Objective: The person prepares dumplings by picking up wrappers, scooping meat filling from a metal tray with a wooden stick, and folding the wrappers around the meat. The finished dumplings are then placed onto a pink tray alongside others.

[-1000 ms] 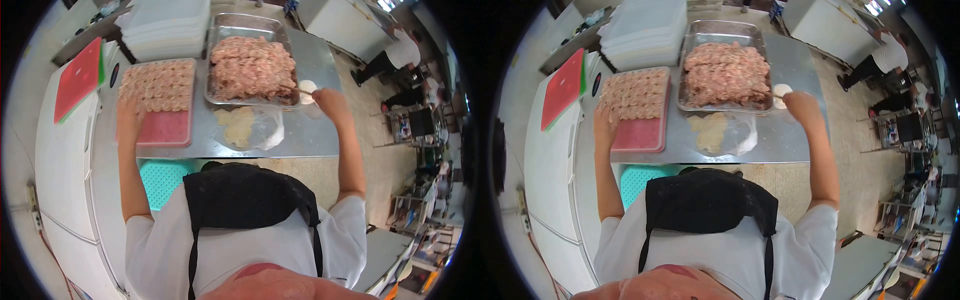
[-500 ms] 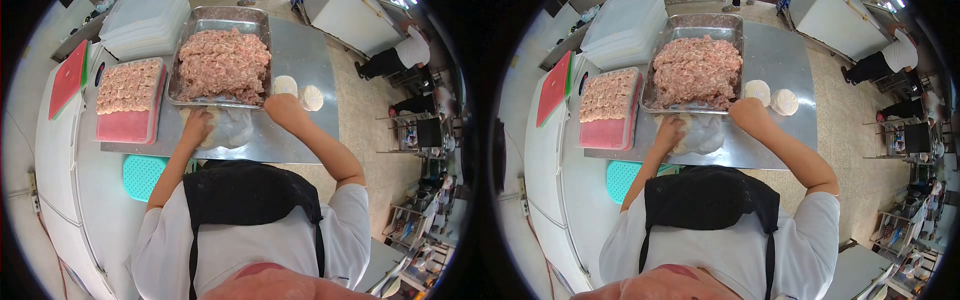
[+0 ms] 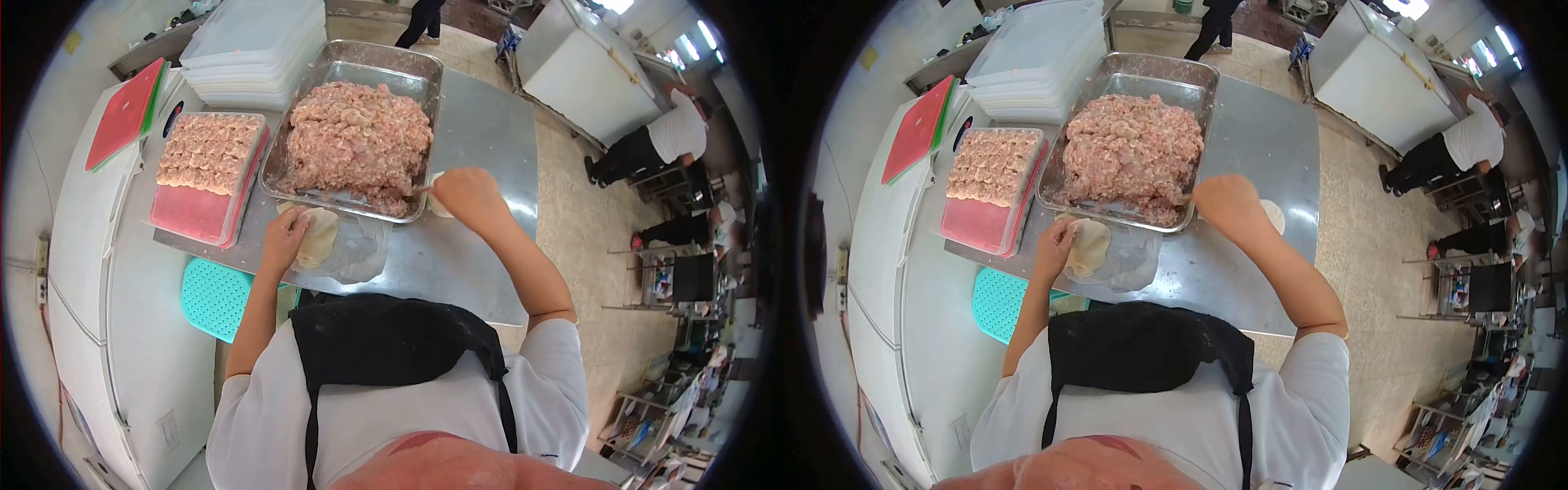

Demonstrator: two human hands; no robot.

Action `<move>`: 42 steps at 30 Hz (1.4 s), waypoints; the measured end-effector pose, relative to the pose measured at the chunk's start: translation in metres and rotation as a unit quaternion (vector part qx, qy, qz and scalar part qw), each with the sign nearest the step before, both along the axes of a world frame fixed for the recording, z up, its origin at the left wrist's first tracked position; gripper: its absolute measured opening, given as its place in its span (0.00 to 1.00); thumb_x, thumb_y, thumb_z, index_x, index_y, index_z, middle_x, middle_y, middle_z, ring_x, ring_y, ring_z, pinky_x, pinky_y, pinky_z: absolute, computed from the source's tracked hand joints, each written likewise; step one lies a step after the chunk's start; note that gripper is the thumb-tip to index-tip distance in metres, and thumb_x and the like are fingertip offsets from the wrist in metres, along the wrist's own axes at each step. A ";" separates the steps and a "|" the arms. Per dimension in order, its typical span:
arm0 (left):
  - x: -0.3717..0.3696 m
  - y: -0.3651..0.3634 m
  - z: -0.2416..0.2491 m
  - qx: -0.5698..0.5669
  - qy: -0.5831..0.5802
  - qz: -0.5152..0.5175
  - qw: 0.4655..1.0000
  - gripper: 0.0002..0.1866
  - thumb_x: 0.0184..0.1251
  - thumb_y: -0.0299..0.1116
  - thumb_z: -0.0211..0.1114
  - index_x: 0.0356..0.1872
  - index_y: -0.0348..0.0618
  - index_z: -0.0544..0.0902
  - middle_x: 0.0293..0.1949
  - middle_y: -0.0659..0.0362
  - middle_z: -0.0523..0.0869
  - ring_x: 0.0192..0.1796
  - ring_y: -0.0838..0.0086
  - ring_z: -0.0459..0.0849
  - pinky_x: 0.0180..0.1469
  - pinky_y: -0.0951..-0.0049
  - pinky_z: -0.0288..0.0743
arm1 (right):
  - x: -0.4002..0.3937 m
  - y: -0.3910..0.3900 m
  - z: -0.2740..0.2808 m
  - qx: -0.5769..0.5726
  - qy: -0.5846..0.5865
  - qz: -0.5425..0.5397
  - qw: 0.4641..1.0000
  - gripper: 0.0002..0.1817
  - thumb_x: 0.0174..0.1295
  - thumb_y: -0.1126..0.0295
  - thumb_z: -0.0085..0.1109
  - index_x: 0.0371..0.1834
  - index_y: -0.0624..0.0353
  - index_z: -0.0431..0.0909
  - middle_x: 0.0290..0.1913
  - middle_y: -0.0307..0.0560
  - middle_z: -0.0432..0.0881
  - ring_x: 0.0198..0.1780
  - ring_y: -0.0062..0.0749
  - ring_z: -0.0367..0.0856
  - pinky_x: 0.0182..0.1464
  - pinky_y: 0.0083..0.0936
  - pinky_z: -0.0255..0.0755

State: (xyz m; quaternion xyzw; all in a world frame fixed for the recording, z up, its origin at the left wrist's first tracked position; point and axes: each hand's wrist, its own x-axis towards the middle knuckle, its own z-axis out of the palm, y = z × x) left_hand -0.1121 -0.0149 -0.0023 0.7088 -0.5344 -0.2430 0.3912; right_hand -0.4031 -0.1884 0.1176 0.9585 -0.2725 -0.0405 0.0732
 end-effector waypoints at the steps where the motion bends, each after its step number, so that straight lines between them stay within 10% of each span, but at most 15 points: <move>1: -0.006 -0.001 0.010 0.043 0.077 0.034 0.996 0.13 0.65 0.31 0.60 0.48 0.40 0.82 0.45 0.49 0.85 0.48 0.57 0.84 0.54 0.67 0.75 | 0.003 -0.002 -0.010 -0.001 0.001 0.006 1.000 0.07 0.49 0.73 0.56 0.21 0.59 0.83 0.23 0.52 0.83 0.28 0.43 0.85 0.27 0.38 0.76; 14: 0.001 -0.035 0.045 -0.105 -0.084 -0.207 0.969 0.10 0.63 0.28 0.60 0.44 0.42 0.84 0.43 0.55 0.86 0.47 0.63 0.84 0.53 0.69 0.74 | 0.013 0.030 -0.047 0.014 -0.024 0.021 0.999 0.09 0.53 0.70 0.55 0.19 0.55 0.83 0.23 0.50 0.83 0.27 0.42 0.85 0.26 0.36 0.75; 23: 0.039 -0.015 0.065 0.070 0.454 -0.312 0.832 0.11 0.61 0.34 0.65 0.40 0.40 0.85 0.39 0.50 0.86 0.43 0.62 0.85 0.48 0.70 0.75 | 0.033 0.052 -0.034 0.036 -0.002 -0.115 0.993 0.09 0.51 0.73 0.53 0.19 0.60 0.82 0.23 0.55 0.82 0.27 0.48 0.84 0.28 0.40 0.76; 25: 0.048 -0.028 0.044 -0.057 -0.161 -0.265 0.949 0.12 0.64 0.36 0.63 0.43 0.40 0.84 0.40 0.51 0.86 0.43 0.60 0.84 0.46 0.70 0.76 | 0.038 0.060 -0.047 0.022 -0.015 -0.135 0.990 0.09 0.51 0.73 0.53 0.19 0.61 0.82 0.23 0.56 0.82 0.27 0.48 0.84 0.28 0.40 0.76; 28: 0.056 -0.015 0.041 -0.071 0.018 -0.285 0.956 0.12 0.64 0.36 0.63 0.42 0.40 0.84 0.39 0.51 0.86 0.43 0.57 0.83 0.46 0.67 0.76 | 0.048 0.073 -0.049 0.009 -0.031 -0.180 0.983 0.09 0.50 0.74 0.53 0.20 0.61 0.82 0.23 0.57 0.82 0.27 0.49 0.84 0.28 0.40 0.76; 42: 0.041 -0.013 0.090 -0.097 -0.015 -0.395 0.913 0.15 0.65 0.31 0.56 0.52 0.47 0.81 0.46 0.53 0.86 0.48 0.57 0.83 0.53 0.65 0.75 | 0.050 0.085 -0.057 0.015 -0.065 -0.205 0.976 0.09 0.50 0.73 0.52 0.19 0.61 0.82 0.23 0.57 0.82 0.26 0.47 0.84 0.26 0.41 0.75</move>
